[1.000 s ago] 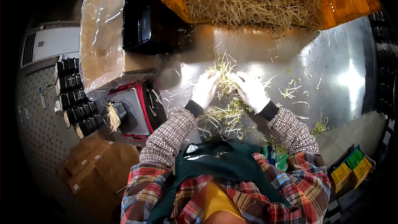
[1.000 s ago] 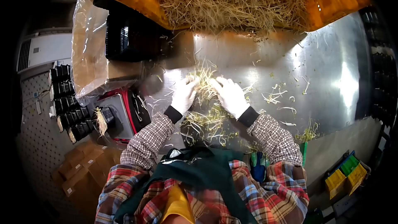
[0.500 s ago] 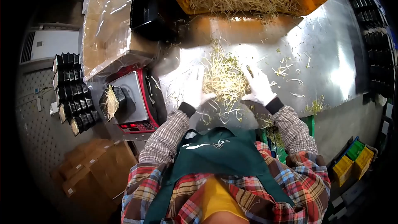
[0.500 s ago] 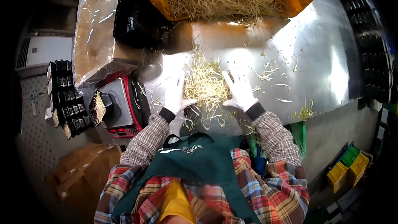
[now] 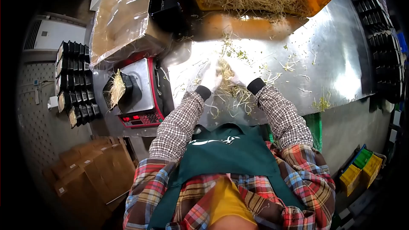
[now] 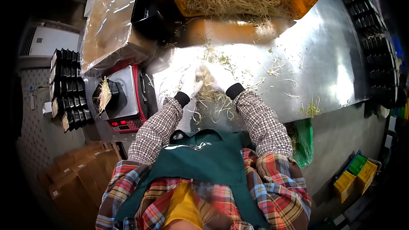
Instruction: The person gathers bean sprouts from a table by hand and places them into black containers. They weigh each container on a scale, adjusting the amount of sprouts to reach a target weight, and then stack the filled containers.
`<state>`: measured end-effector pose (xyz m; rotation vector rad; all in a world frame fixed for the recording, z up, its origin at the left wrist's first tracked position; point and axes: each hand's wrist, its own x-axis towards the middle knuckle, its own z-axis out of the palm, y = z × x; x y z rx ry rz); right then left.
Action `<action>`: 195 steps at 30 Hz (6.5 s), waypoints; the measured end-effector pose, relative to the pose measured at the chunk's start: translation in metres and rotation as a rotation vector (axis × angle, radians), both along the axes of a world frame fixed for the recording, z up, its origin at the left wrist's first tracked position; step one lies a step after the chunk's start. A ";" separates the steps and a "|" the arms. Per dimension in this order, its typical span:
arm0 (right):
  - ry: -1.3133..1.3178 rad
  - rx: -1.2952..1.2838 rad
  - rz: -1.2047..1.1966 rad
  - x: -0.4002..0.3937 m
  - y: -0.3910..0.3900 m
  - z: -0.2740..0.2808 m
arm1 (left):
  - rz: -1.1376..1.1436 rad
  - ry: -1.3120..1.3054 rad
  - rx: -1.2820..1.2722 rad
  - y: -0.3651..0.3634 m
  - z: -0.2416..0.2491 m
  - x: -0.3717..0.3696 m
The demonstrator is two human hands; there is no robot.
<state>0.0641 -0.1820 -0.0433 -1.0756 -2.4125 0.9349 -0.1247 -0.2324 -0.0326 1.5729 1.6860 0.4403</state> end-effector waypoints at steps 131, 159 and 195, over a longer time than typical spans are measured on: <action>0.017 0.228 0.276 -0.231 -0.264 -0.002 | 0.665 -0.630 0.383 -0.121 0.216 -0.220; 0.296 0.213 -0.795 -0.214 0.033 -0.029 | 0.708 -0.509 0.092 -0.245 0.148 -0.217; -0.328 0.135 -0.729 0.227 -0.052 0.020 | -0.056 0.421 0.196 -0.022 -0.021 0.017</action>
